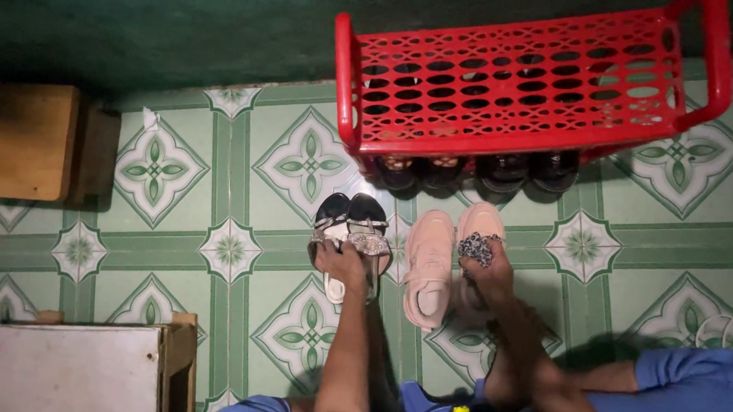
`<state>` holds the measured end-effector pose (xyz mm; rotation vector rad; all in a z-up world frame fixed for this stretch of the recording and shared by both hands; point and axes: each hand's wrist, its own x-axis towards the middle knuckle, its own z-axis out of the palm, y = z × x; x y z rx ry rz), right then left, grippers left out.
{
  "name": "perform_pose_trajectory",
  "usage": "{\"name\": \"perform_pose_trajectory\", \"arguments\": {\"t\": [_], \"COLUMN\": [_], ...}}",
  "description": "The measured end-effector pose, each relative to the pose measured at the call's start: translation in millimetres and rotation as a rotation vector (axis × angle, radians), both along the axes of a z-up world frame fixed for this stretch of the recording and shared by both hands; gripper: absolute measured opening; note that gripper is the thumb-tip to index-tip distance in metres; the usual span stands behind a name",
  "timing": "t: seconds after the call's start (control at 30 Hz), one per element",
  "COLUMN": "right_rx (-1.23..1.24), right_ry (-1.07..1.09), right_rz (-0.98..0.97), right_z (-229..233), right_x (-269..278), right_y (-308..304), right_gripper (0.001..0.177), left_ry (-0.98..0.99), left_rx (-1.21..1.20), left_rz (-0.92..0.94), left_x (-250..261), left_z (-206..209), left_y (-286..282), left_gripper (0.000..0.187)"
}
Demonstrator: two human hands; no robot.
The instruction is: Organizing various pairs of shoes by placing them onto a red plastic shoe rack
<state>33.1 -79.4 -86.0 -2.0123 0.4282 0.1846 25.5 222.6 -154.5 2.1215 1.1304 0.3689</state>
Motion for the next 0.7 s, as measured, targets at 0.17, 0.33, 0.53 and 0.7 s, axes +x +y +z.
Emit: {"name": "perform_pose_trajectory", "arguments": {"t": [0.17,0.33,0.53,0.7], "right_rx": [0.053,0.117,0.019,-0.026], "right_ry": [-0.006,-0.032,0.019,0.007], "right_rz": [0.050,-0.024,-0.033,-0.032], "right_z": [2,-11,6,15], "right_x": [-3,-4,-2,-2], "right_y": [2,0,5,8], "right_gripper": [0.064,0.067,0.074,0.078], "left_ry": [-0.189,-0.115,-0.100,-0.278], "left_rx": [-0.031,0.015,0.097,-0.085], "left_rz": [0.132,0.194,0.269,0.208], "left_x": [10,-12,-37,-50], "left_z": [2,-24,-12,9], "left_y": [-1,19,36,38], "left_gripper": [0.057,0.038,0.033,0.029]}}
